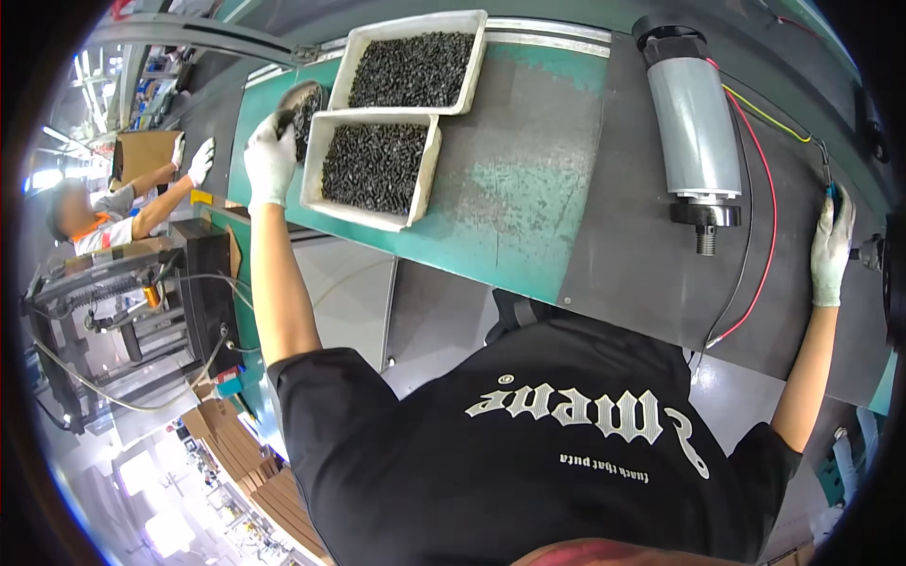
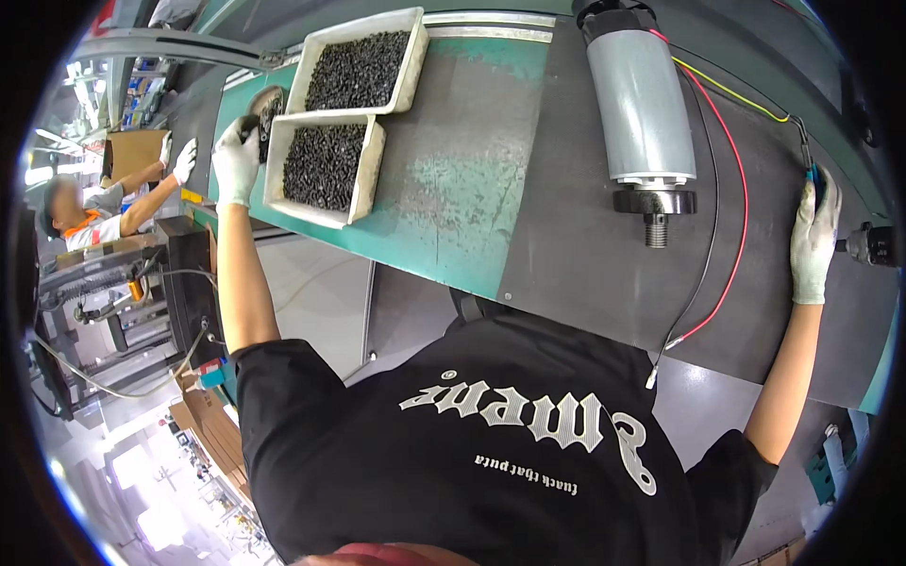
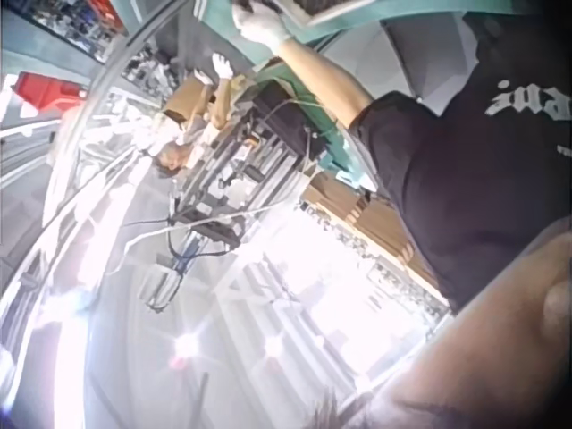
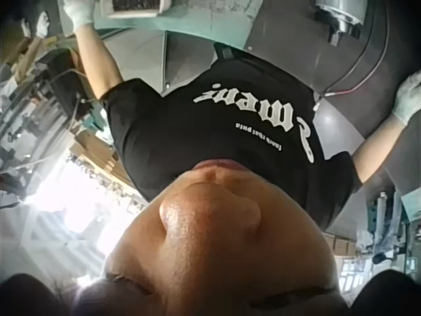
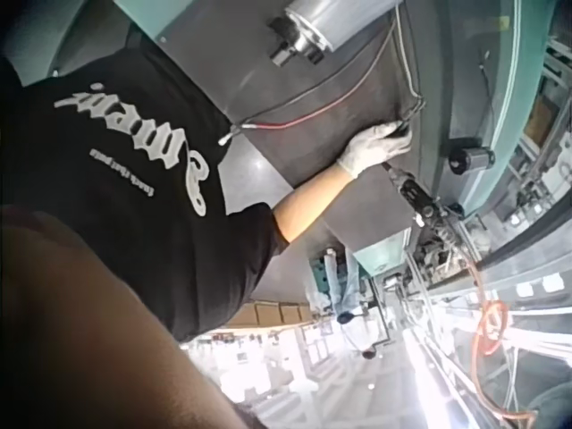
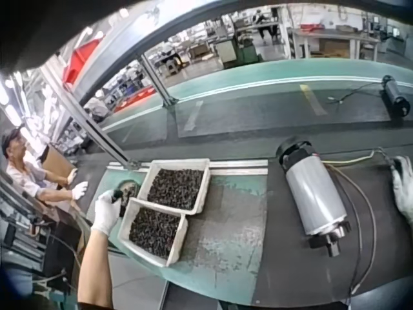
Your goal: Assemble electric motor and fan components using hand tools on a production line.
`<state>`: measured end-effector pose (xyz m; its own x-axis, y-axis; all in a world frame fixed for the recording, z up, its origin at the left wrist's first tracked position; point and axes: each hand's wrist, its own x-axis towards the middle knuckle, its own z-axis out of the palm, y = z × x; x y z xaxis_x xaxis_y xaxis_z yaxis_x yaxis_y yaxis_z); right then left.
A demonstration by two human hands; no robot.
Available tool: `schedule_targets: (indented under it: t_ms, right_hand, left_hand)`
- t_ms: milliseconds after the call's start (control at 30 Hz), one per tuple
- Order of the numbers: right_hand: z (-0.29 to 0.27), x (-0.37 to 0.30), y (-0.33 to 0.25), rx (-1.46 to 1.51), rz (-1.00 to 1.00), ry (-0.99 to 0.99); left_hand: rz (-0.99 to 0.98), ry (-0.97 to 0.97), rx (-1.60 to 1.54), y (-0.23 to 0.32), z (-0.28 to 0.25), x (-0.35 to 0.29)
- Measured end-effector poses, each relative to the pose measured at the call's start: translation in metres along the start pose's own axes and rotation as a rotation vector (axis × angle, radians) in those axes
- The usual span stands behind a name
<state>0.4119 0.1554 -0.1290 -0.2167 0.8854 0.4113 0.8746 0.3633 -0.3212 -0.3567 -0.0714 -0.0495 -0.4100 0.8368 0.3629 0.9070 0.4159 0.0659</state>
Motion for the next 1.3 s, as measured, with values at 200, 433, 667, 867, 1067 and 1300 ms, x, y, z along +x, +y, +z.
schedule_targets:
  t_ms: [200, 433, 667, 867, 1067, 1300]
  right_hand:
    - [0.000, 0.001, -0.002, -0.027, -0.031, 0.039]
    - [0.005, -0.013, 0.011, 0.352, 0.137, 0.193]
    - [-0.069, -0.007, -0.152, 0.532, 0.164, 0.028]
    - [-0.110, 0.016, -0.250, 0.257, -0.414, -0.144]
    - [-0.111, 0.005, -0.248, 0.054, -0.573, 0.074]
    - [-0.115, -0.002, -0.251, 0.174, -0.565, 0.112]
  left_hand:
    - [-0.130, 0.021, -0.155, -0.012, -0.001, 0.000]
    - [-0.405, -0.034, -1.442, 0.027, -0.018, -0.017]
    - [-0.329, -0.339, -1.811, 0.259, -0.064, -0.055]
    - [-0.224, -0.621, -1.998, 0.347, -0.070, -0.068]
    - [-0.153, -0.638, -2.148, 0.366, -0.068, -0.077]
    - [-0.085, -0.514, -2.103, 0.366, -0.073, -0.085]
